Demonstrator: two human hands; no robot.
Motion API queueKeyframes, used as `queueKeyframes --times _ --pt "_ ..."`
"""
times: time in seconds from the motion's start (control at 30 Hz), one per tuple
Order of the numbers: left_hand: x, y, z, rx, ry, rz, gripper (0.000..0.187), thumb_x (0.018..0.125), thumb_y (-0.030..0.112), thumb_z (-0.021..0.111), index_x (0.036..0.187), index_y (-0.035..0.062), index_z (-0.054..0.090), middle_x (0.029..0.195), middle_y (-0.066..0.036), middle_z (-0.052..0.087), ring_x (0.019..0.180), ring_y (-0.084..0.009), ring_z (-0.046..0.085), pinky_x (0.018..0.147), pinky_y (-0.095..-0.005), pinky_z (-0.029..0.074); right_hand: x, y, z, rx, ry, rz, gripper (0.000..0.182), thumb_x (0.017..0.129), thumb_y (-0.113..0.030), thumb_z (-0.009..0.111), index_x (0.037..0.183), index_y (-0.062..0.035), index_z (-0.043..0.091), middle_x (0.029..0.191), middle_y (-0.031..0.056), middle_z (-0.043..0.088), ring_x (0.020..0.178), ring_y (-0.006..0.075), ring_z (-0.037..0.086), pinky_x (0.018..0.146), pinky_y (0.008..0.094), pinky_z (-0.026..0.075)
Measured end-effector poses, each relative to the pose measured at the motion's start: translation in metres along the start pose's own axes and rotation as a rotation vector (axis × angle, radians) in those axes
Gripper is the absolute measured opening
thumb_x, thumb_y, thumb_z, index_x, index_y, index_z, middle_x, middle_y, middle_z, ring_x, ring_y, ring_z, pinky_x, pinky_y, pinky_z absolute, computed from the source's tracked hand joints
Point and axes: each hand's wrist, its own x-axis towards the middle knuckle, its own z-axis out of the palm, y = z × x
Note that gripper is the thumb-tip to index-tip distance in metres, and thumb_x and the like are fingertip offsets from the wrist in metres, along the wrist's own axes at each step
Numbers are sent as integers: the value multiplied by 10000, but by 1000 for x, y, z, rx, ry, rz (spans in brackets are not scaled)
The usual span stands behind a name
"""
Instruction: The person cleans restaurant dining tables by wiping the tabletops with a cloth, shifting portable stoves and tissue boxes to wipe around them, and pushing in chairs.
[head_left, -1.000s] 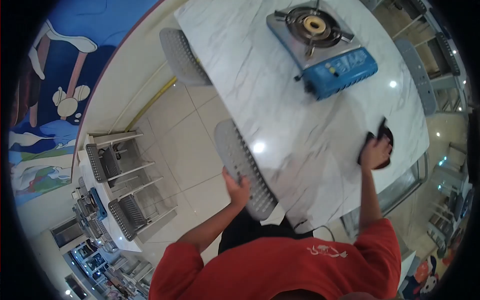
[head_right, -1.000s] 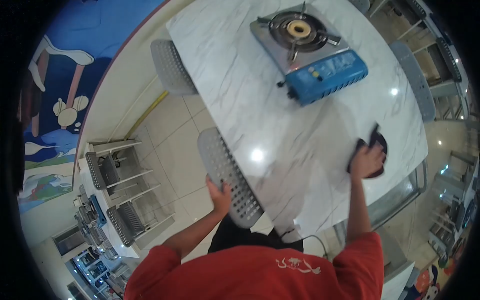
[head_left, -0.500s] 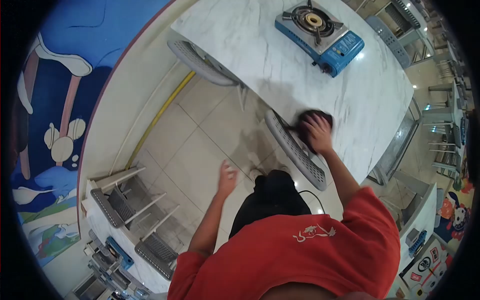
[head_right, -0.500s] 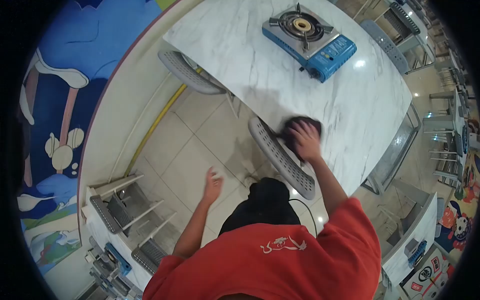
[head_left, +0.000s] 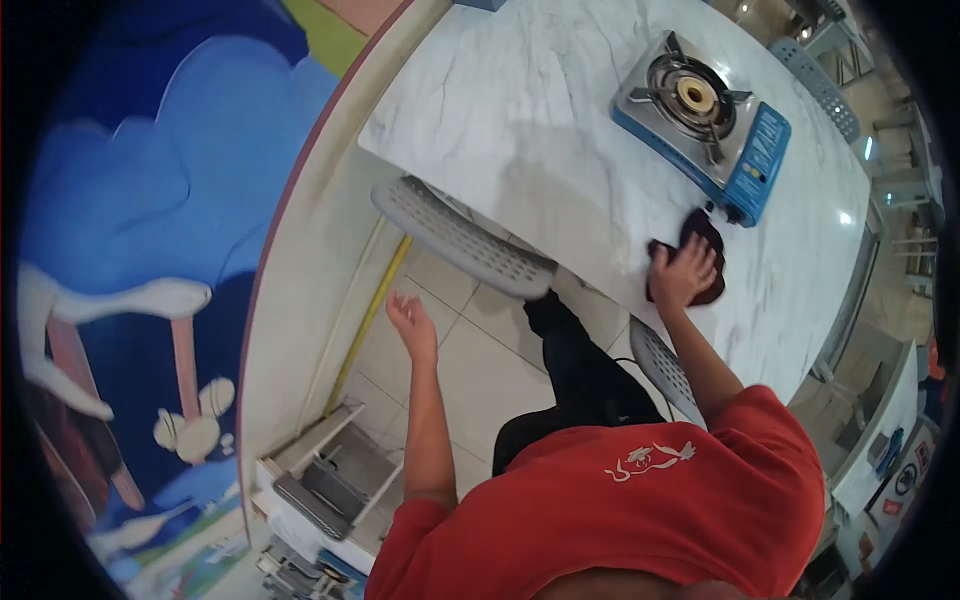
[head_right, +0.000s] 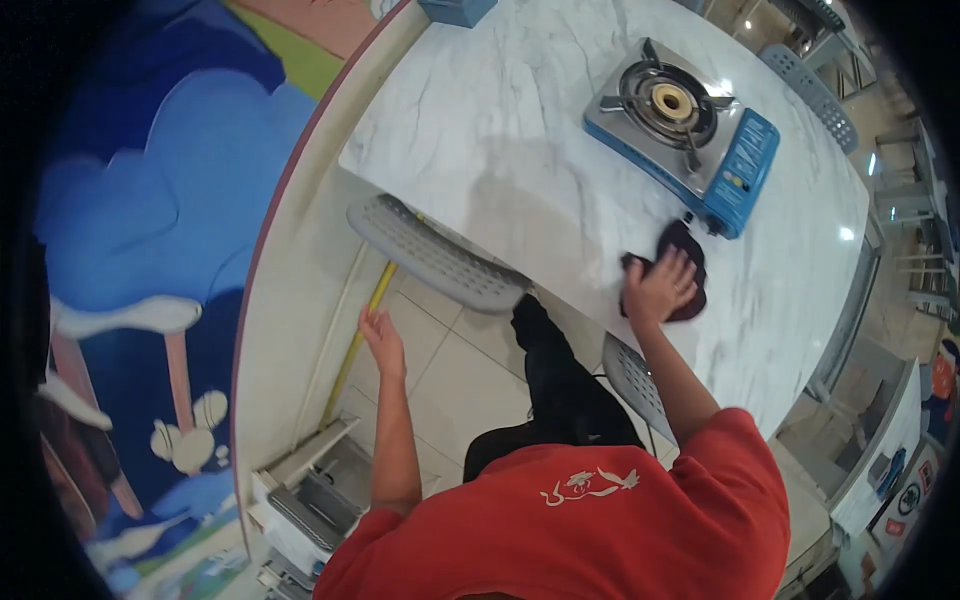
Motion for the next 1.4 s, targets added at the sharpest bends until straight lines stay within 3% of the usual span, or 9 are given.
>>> queueKeyframes --times 0.17,0.33,0.8,0.93,1.0,1.1,1.2,1.27,1.4 --pt "125 67 85 173 46 225 608 876 233 577 1320 -40 265 1310 -258 339 1215 -365 354 1022 -428 297 66 -170 22 114 -96 -181 737 784 -463 512 1359 -34 343 1400 176 344 1324 365 229 1060 530 114" --pt "140 62 103 428 133 451 586 824 185 622 1278 -34 322 1323 -283 305 1257 -418 292 1020 -482 282 118 -262 60 117 -126 -105 732 817 -457 460 1370 -5 299 1411 202 298 1341 379 167 1064 531 97" --pt "143 75 102 339 47 282 399 776 7 520 1166 29 437 1361 -279 212 1282 -422 240 986 -477 327 365 -381 172 99 233 -100 614 840 -416 353 1329 -51 417 1377 171 394 1310 385 268 1064 524 116" --pt "139 75 102 253 59 292 374 774 -1 510 1142 41 458 1351 -288 218 1266 -428 252 984 -482 320 285 -424 137 200 225 -341 580 759 -381 503 1227 -39 492 1260 176 498 1211 394 388 998 567 243" --pt "138 74 99 289 33 300 366 775 1 510 1136 39 462 1348 -288 224 1265 -429 255 980 -482 323 203 -443 110 324 121 -522 554 720 -324 602 1207 -82 497 1285 168 468 1246 386 348 1000 577 251" --pt "138 74 98 329 36 337 356 776 4 512 1128 33 466 1342 -290 235 1261 -430 263 971 -481 332 89 -441 61 528 -223 -720 578 748 -305 573 1266 -67 472 1322 149 444 1288 355 296 1060 524 197" --pt "143 75 100 325 11 374 356 777 4 516 1128 27 468 1344 -289 228 1259 -425 272 965 -483 341 35 -372 43 606 -291 -841 498 754 -235 575 1234 -117 510 1320 105 463 1284 314 335 1064 478 214" --pt "139 75 100 271 43 287 361 772 3 517 1129 29 468 1355 -282 212 1264 -418 271 975 -487 337 74 -338 18 530 -435 -504 452 751 -170 577 1198 -129 526 1318 103 467 1271 311 358 1045 478 241" --pt "141 73 97 347 47 361 357 767 1 517 1120 31 472 1366 -274 195 1268 -417 268 990 -486 327 173 -290 80 75 94 -33 471 863 -272 479 1295 -86 452 1368 131 414 1282 345 336 1025 499 261"
